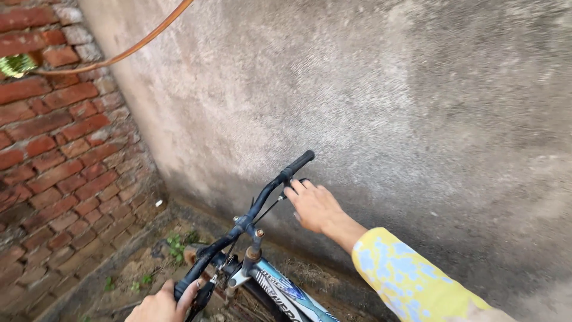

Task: The person adjusts a cable and fitting near the bicycle's rear wheel, then lifts the bicycle by the handlebar and seat and leans it against a wall, repositioning the seat and rear rack as they settle it in place.

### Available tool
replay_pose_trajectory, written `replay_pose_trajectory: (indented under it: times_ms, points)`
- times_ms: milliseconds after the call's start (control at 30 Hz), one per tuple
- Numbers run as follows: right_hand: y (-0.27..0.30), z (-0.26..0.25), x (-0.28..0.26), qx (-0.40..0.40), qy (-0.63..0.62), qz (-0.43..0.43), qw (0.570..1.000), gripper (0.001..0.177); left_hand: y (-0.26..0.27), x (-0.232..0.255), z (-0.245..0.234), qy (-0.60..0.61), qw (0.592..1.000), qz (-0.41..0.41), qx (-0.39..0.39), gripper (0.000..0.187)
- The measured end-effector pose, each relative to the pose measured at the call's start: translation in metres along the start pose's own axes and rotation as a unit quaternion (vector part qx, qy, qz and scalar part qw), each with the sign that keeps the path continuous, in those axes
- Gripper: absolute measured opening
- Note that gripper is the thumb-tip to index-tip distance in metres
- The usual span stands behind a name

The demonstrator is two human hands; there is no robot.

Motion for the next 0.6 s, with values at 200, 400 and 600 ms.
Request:
replay_pose_trajectory:
  times_ms: [200,400,600]
  points:
    - [-0.061,0.053,-0.018,0.014,0.061,-0.071,0.996,0.077,0.045,0.009,-0.045,0.003,1.0,-0.009,0.014,0.071]
    - [-0.088,0.099,-0.016,0.015,0.038,-0.063,0.997,0.048,0.061,0.0,-0.057,-0.039,0.999,-0.015,0.023,0.075]
    - [-0.111,0.114,-0.036,-0.052,0.053,-0.081,0.994,0.016,0.063,-0.026,-0.038,-0.015,0.999,-0.026,-0.013,0.069]
Point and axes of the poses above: each hand's wrist, its own y-axis away from the middle knuckle, its own z-axis out of the palm, x = y × z, the point moved 8 cm from there along -y, towards the middle knuckle, and after that the axes turned 11 degrees about x, right-handed, at the moved point
